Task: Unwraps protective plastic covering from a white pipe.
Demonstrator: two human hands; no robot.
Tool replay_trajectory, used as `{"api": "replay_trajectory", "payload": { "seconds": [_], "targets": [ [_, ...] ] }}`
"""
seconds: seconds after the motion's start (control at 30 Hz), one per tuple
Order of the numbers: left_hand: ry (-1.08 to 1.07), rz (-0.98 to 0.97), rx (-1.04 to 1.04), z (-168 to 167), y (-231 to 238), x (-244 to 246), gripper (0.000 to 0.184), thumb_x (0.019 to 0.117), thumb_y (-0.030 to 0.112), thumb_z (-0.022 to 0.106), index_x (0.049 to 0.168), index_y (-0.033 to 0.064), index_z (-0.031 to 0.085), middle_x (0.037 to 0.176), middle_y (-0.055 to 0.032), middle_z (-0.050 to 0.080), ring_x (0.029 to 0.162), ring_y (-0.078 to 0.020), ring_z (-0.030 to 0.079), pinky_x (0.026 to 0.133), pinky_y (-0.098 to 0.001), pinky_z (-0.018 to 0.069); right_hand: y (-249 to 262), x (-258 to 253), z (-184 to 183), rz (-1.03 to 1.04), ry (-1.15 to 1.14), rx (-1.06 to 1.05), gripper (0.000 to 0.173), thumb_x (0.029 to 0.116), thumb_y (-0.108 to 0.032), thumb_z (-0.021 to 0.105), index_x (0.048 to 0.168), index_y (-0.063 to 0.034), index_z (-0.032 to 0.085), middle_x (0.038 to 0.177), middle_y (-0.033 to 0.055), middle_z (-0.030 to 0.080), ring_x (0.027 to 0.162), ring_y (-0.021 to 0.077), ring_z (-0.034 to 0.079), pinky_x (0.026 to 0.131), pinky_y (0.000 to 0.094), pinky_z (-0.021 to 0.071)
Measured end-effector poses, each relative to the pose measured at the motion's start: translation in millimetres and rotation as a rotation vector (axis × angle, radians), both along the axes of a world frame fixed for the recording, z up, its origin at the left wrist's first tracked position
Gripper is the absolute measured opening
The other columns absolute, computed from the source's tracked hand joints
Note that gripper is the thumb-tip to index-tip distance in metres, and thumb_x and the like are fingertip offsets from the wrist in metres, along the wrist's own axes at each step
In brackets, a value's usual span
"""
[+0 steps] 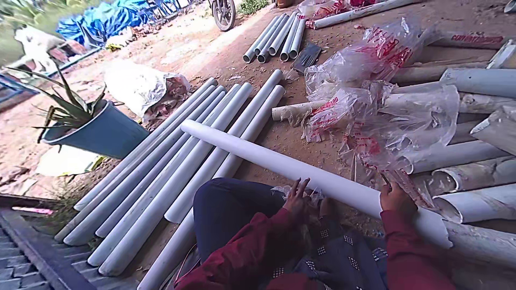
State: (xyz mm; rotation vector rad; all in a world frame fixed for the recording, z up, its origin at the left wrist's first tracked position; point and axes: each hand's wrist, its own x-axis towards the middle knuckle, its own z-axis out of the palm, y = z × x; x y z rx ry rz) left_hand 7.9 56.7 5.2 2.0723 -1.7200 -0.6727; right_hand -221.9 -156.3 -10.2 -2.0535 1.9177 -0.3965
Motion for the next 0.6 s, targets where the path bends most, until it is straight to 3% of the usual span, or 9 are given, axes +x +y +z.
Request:
{"api": "replay_trajectory", "payload": {
  "seconds": [0.07, 0.1, 0.2, 0.3, 0.37, 0.47, 0.53, 0.57, 0.6],
  "targets": [
    [-0.035, -0.051, 0.175, -3, 5, 5, 0.065, 0.0887, 0.036, 0.078, 0.139, -0.0008, 0.060, 0.169, -0.0222, 0.019, 0.157, -0.0463, 0.008, 0.123, -0.0602, 0.0206, 2, 0, 5, 0.001, 0.015, 0.018, 0.036, 0.1076, -0.019, 0.048, 0.127, 0.0050, 0.066, 0.119, 0.0340, 0.069, 0.113, 0.0527, 0.066, 0.093, 0.0691, 0.0469],
    [-0.097, -0.127, 0.276, -5, 9, 4, 0.073, 0.0923, 0.036, 0.075, 0.150, -0.0011, 0.048, 0.170, -0.0223, 0.017, 0.158, -0.0449, 0.007, 0.125, -0.0581, 0.0164, 3, 0, 7, 0.005, 0.022, 0.031, 0.036, 0.1076, -0.019, 0.048, 0.126, 0.0049, 0.066, 0.119, 0.0334, 0.069, 0.114, 0.0518, 0.066, 0.094, 0.0682, 0.0471],
    [-0.273, -0.281, 0.387, -19, 12, -9, 0.061, 0.0992, -0.004, 0.053, 0.158, 0.0007, 0.035, 0.167, -0.0217, 0.026, 0.157, -0.0426, 0.018, 0.125, -0.0573, 0.0160, 3, 1, 13, 0.006, 0.047, 0.072, 0.036, 0.1083, -0.021, 0.047, 0.129, 0.0026, 0.066, 0.122, 0.0302, 0.069, 0.116, 0.0480, 0.066, 0.097, 0.0643, 0.0477],
    [-0.299, -0.206, 0.316, -9, -2, -8, 0.054, 0.1010, -0.005, 0.046, 0.153, 0.0081, 0.048, 0.146, -0.0205, 0.058, 0.139, -0.0398, 0.051, 0.117, -0.0564, 0.0343, 3, 2, 15, 0.004, 0.061, 0.103, 0.037, 0.1086, -0.021, 0.046, 0.130, 0.0012, 0.066, 0.123, 0.0281, 0.069, 0.118, 0.0453, 0.066, 0.099, 0.0615, 0.0476],
    [-0.277, -0.083, 0.217, 6, -13, -1, 0.047, 0.1016, -0.002, 0.046, 0.146, 0.0079, 0.057, 0.137, -0.0215, 0.064, 0.124, -0.0402, 0.064, 0.107, -0.0554, 0.0456, 3, 2, 15, 0.000, 0.061, 0.100, 0.037, 0.1084, -0.021, 0.046, 0.130, 0.0008, 0.066, 0.123, 0.0270, 0.070, 0.116, 0.0444, 0.067, 0.098, 0.0608, 0.0486],
    [-0.044, 0.112, -0.129, 42, -42, 17, 0.026, 0.0978, 0.001, 0.057, 0.120, -0.0005, 0.070, 0.149, -0.0310, 0.048, 0.110, -0.0420, 0.069, 0.092, -0.0523, 0.0568, 7, 3, 18, -0.014, 0.051, 0.126, 0.037, 0.1085, -0.021, 0.046, 0.130, 0.0012, 0.065, 0.126, 0.0261, 0.069, 0.116, 0.0443, 0.067, 0.097, 0.0616, 0.0486],
    [0.040, 0.192, -0.606, 71, -89, 23, 0.011, 0.0874, -0.004, 0.068, 0.097, -0.0063, 0.072, 0.138, -0.0365, 0.052, 0.102, -0.0419, 0.069, 0.085, -0.0474, 0.0593, 13, 2, 17, -0.033, 0.039, 0.114, 0.037, 0.1081, -0.021, 0.047, 0.130, 0.0018, 0.066, 0.127, 0.0266, 0.068, 0.114, 0.0453, 0.068, 0.095, 0.0625, 0.0493],
    [0.067, 0.188, -0.802, 93, -118, 24, 0.010, 0.0844, -0.005, 0.071, 0.094, -0.0060, 0.071, 0.130, -0.0351, 0.055, 0.104, -0.0402, 0.067, 0.084, -0.0446, 0.0589, 16, 2, 16, -0.044, 0.034, 0.099, 0.036, 0.1077, -0.022, 0.048, 0.128, 0.0024, 0.067, 0.125, 0.0269, 0.069, 0.112, 0.0454, 0.068, 0.093, 0.0626, 0.0498],
    [0.113, 0.130, -0.935, 120, -149, 23, 0.017, 0.0840, -0.004, 0.071, 0.101, -0.0054, 0.071, 0.132, -0.0340, 0.054, 0.114, -0.0404, 0.063, 0.090, -0.0434, 0.0571, 20, 2, 14, -0.058, 0.024, 0.072, 0.035, 0.1071, -0.021, 0.049, 0.125, 0.0029, 0.068, 0.122, 0.0271, 0.070, 0.109, 0.0456, 0.069, 0.091, 0.0628, 0.0508]
  ]
}}
